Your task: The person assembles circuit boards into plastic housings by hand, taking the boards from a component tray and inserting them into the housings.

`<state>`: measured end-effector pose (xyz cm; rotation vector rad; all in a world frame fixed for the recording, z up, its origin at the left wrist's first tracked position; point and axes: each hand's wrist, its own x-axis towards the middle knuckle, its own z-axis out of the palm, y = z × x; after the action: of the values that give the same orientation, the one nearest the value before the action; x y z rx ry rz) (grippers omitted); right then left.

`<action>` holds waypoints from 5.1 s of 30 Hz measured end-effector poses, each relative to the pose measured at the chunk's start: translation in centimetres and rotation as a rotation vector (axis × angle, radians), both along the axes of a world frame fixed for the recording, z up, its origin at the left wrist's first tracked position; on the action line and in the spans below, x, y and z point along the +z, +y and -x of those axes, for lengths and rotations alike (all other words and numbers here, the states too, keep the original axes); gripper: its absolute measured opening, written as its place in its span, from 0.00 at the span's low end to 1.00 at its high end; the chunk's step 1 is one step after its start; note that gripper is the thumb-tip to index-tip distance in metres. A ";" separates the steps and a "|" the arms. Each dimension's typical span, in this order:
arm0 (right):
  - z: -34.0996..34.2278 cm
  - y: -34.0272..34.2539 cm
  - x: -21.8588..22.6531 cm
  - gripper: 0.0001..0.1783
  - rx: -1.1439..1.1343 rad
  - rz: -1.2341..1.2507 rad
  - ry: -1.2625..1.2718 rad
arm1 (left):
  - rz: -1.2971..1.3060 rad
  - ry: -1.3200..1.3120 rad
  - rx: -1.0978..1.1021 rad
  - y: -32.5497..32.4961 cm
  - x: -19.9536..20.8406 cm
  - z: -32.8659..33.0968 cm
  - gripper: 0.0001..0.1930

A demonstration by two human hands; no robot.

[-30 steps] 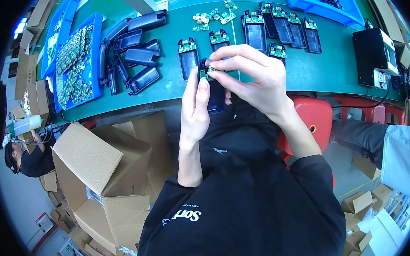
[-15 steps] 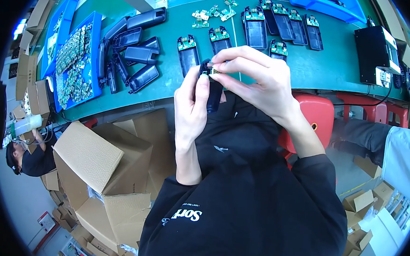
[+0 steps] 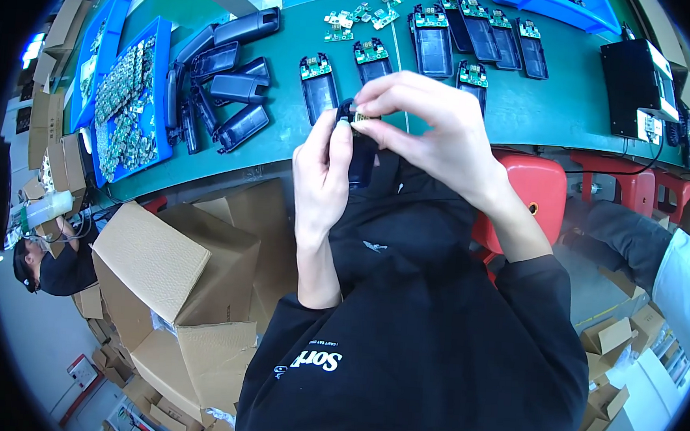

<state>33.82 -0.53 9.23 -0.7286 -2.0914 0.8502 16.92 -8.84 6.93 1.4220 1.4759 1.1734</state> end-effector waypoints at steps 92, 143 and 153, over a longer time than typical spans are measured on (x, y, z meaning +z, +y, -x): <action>3.3 6.2 -3.8 0.64 0.206 -0.298 -0.642 | -0.092 0.755 0.424 -2.8 -5.9 12.0 0.13; 0.4 1.1 -2.1 0.14 0.167 0.936 0.283 | -0.274 -0.327 0.170 2.4 -1.8 -0.3 0.27; 1.1 0.6 -1.8 0.14 0.021 0.004 0.007 | 0.051 -0.587 0.147 1.7 -0.6 0.5 0.25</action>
<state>32.72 0.12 7.45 -0.7058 -2.0949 0.8669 16.46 -7.12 6.30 0.8358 1.1877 1.4745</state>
